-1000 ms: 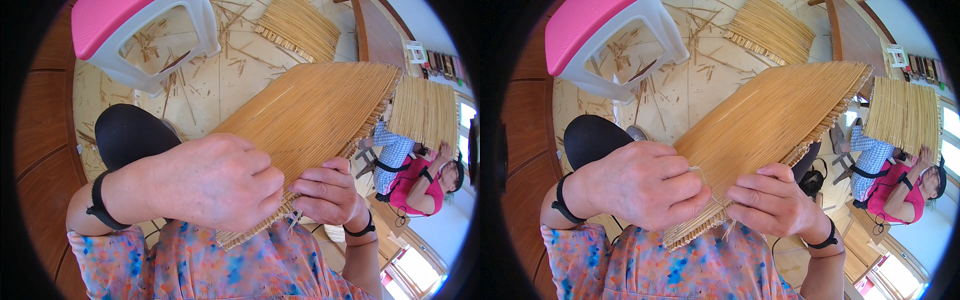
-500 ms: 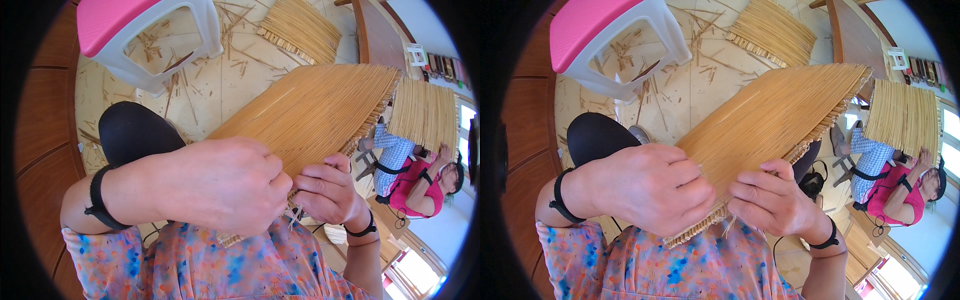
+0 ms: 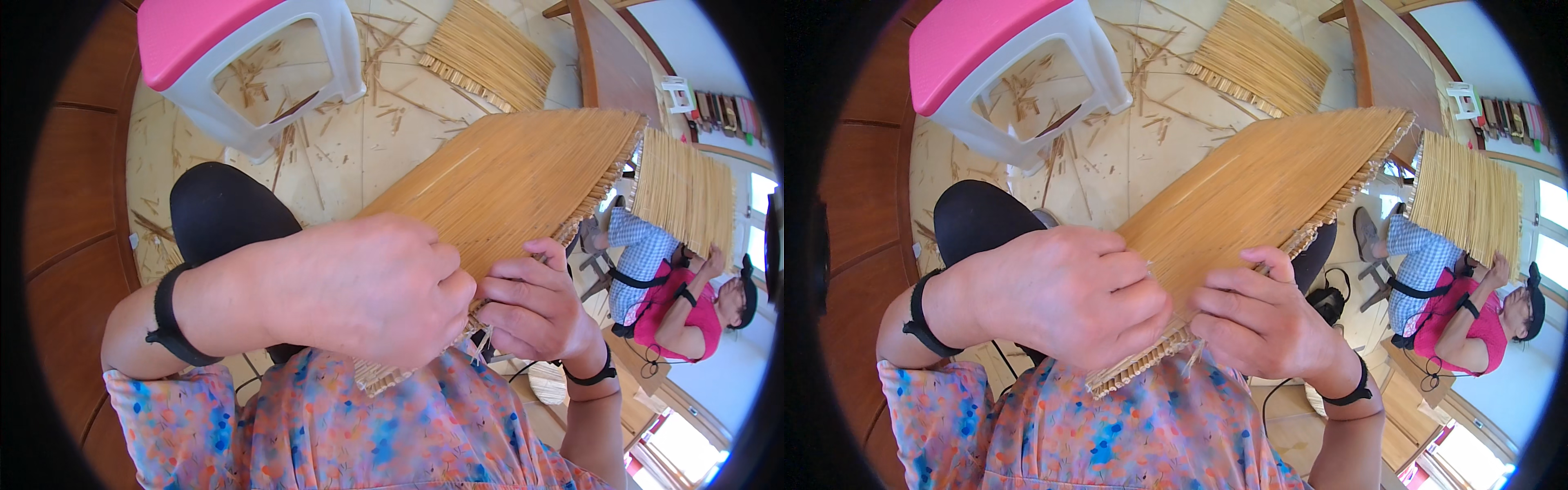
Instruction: The person weaves a straw mat by threading twine through a series of parallel straw stalks, tying off sections and handling several mats throughout the process.
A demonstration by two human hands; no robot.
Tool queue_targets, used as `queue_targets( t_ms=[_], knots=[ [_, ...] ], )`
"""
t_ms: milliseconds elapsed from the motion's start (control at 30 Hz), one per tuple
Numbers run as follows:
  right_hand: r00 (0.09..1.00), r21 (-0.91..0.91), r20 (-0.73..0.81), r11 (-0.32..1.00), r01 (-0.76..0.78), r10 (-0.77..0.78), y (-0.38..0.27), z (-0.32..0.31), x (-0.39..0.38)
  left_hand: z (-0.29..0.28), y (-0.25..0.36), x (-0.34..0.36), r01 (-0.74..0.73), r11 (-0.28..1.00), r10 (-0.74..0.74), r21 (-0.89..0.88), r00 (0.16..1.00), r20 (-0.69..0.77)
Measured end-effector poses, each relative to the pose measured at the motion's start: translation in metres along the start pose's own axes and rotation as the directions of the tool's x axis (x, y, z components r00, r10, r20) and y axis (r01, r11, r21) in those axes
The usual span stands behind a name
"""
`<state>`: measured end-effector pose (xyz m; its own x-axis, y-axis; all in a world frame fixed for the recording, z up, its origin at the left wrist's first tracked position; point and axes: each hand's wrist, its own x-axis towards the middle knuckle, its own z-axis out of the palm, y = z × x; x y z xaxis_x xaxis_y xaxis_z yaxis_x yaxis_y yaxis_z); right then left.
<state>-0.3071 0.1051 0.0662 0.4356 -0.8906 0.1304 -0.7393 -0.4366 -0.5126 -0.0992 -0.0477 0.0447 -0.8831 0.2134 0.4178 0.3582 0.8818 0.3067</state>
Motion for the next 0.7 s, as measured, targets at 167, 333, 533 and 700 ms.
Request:
queue_targets(
  t_ms=[167,333,533,700],
  knots=[
    [0.998,-0.065,-0.028,0.997,0.047,-0.049,0.0,0.003,0.0,0.002,-0.005,-0.002,0.017,1.0,-0.017,-0.01,1.0,-0.02],
    [0.993,-0.094,-0.063,0.992,0.089,-0.095,0.002,0.005,0.004,-0.004,-0.011,0.0,0.007,1.0,-0.006,0.025,1.0,-0.019],
    [0.978,-0.085,-0.146,0.986,0.14,-0.152,0.015,0.007,0.022,-0.02,-0.024,0.001,-0.026,0.999,0.024,0.027,0.998,0.052],
    [0.973,-0.014,-0.096,0.978,0.21,-0.21,0.026,0.004,0.033,-0.035,-0.032,0.004,-0.004,0.998,-0.006,0.065,0.989,0.146]
  ],
)
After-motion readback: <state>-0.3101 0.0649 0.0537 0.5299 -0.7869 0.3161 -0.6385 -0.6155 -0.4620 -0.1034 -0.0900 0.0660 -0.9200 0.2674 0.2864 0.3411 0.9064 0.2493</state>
